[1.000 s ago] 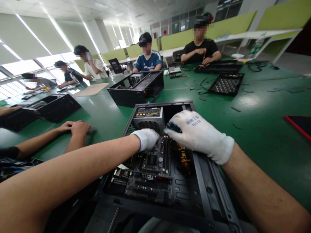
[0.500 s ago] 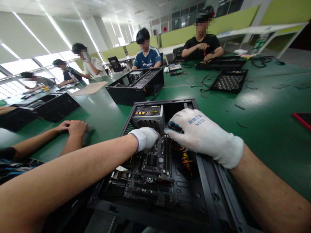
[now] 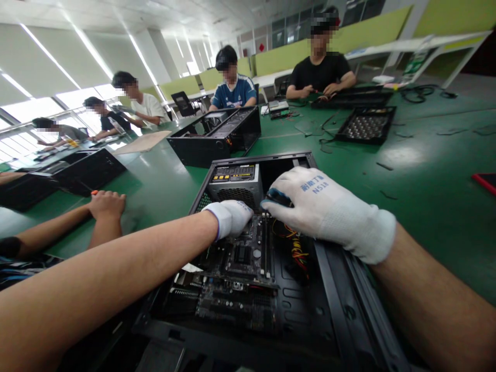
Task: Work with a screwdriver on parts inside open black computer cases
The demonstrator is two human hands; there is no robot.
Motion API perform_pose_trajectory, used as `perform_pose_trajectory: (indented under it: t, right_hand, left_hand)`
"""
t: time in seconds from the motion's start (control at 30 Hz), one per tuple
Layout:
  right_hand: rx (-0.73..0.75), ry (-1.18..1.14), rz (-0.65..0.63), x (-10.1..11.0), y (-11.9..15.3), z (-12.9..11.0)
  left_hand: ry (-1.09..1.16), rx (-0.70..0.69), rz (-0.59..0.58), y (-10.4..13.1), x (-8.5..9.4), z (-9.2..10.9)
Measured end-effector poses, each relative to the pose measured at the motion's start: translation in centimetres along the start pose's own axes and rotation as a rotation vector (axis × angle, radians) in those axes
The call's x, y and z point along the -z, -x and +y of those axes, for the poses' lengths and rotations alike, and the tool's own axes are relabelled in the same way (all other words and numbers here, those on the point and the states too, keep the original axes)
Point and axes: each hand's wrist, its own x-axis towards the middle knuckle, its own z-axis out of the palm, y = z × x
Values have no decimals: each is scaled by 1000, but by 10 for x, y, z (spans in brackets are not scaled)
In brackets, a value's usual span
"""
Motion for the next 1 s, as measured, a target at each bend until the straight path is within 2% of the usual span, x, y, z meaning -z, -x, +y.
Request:
perform_pose_trajectory:
  t: [0.5,1.0]
  right_hand:
    - [5,-1,7,-1,0,1]
    - [-1,25,-24,3,0,-1]
  left_hand:
    - [15,-18,9,-2,-3,-4]
    - [18,-37,-2,1,3,6]
